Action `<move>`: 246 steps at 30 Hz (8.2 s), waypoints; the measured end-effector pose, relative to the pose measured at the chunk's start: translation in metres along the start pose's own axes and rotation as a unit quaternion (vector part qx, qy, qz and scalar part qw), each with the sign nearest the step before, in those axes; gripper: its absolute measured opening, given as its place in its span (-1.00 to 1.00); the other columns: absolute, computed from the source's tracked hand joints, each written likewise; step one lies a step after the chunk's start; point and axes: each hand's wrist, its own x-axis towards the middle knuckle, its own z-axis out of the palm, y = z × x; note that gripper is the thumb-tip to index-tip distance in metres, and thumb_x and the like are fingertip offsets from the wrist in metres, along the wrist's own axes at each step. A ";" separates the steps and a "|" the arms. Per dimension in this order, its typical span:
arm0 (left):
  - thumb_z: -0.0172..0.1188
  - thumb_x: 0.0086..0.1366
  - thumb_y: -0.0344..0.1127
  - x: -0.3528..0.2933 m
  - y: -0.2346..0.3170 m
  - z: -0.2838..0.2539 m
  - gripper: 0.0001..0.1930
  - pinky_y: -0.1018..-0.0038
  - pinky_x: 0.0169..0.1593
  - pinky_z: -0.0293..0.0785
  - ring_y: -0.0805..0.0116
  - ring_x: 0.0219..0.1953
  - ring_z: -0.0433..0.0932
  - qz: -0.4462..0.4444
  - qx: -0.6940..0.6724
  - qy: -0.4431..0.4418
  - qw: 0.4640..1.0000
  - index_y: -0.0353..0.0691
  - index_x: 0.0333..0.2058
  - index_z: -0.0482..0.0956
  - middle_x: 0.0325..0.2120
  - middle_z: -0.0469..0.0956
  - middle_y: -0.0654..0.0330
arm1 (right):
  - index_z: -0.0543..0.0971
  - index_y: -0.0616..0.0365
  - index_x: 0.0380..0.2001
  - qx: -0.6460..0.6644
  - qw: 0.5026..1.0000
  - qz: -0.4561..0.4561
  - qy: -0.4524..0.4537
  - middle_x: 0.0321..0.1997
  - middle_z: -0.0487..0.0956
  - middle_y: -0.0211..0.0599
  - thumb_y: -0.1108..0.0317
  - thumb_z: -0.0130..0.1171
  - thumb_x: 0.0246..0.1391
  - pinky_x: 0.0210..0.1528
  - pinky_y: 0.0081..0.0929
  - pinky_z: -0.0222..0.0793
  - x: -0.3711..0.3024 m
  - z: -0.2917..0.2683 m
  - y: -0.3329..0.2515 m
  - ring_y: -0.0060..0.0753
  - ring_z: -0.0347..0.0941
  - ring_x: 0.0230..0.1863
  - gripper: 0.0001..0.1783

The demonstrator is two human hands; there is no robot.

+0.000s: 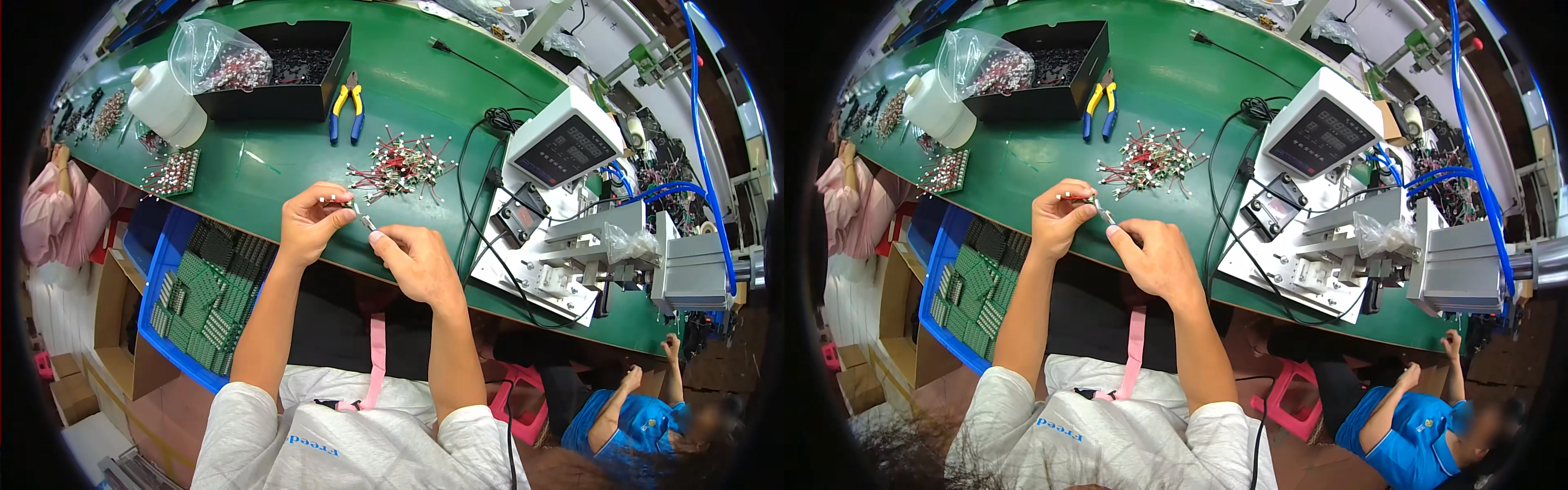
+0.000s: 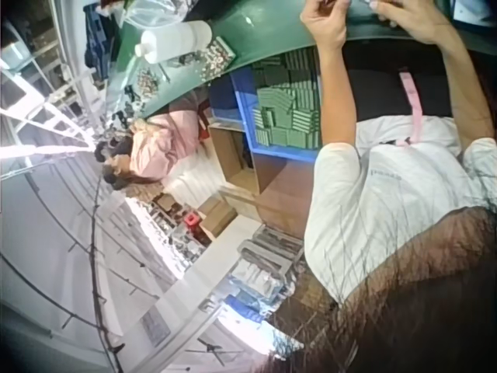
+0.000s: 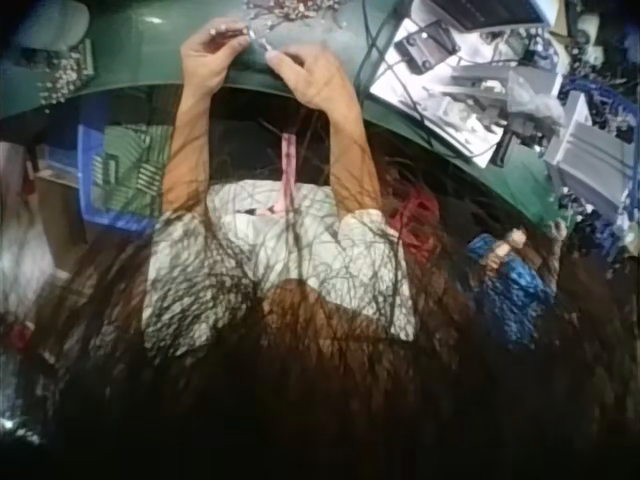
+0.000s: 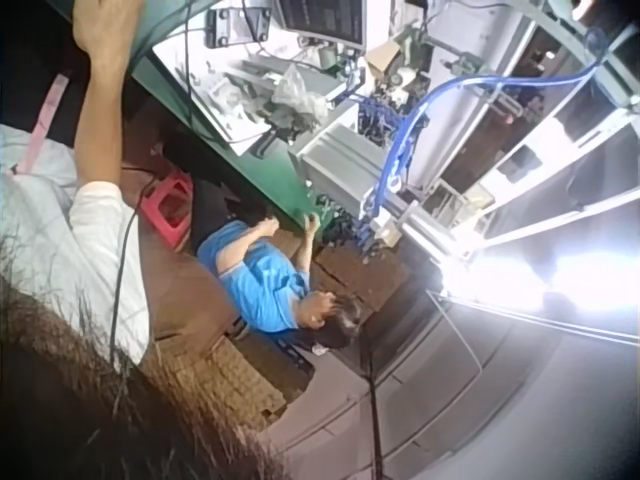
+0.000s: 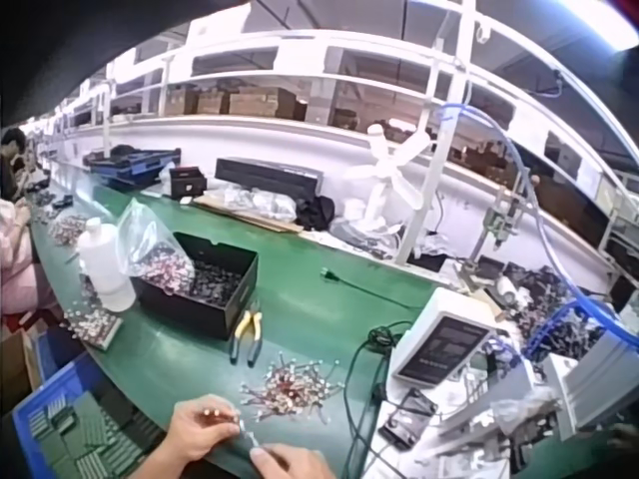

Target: Assembling electronic components by cutting or stripping wires at a production workbench.

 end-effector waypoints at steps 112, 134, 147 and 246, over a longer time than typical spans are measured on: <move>0.11 0.25 -0.24 -0.209 -0.061 -0.097 -0.79 0.46 -0.31 0.39 0.31 -0.43 0.44 -0.314 0.450 0.189 0.814 -0.26 -0.27 0.53 -0.38 0.54 0.10 | 0.33 0.12 -0.32 0.204 0.905 -0.147 0.344 -0.35 0.33 -0.37 0.52 0.02 -0.01 -0.26 -0.62 0.16 0.004 0.017 0.067 -0.52 0.18 -0.38 -0.84; -0.08 0.37 0.00 -0.268 -0.099 -0.124 -0.46 0.43 0.25 0.15 0.18 0.19 0.30 -0.406 0.182 0.276 0.852 -0.24 0.19 0.32 0.17 0.35 0.07 | 0.37 0.12 -0.28 0.231 0.903 -0.167 0.321 -0.34 0.33 -0.40 0.52 0.05 -0.02 -0.27 -0.67 0.16 0.003 0.020 0.059 -0.57 0.17 -0.40 -0.81; 0.07 0.26 -0.21 -0.219 -0.060 -0.116 -0.61 0.48 0.00 0.41 0.22 -0.06 0.53 -0.424 0.353 0.200 0.810 -0.27 0.01 0.51 -0.07 0.57 0.13 | 0.40 0.12 -0.23 0.221 0.911 -0.172 0.302 -0.34 0.34 -0.41 0.53 0.03 0.02 -0.20 -0.65 0.19 0.000 0.017 0.066 -0.57 0.20 -0.36 -0.79; -0.25 0.37 0.24 -0.067 0.063 -0.030 -0.26 -0.04 0.12 0.39 -0.07 0.04 0.50 -0.115 -0.482 0.017 0.868 -0.33 0.23 0.20 0.08 0.42 -0.10 | 0.49 0.33 -0.06 0.078 0.980 -0.177 -0.050 -0.23 0.57 -0.22 0.44 0.07 0.07 -0.21 -0.55 0.34 -0.028 0.021 -0.001 -0.36 0.43 -0.32 -0.66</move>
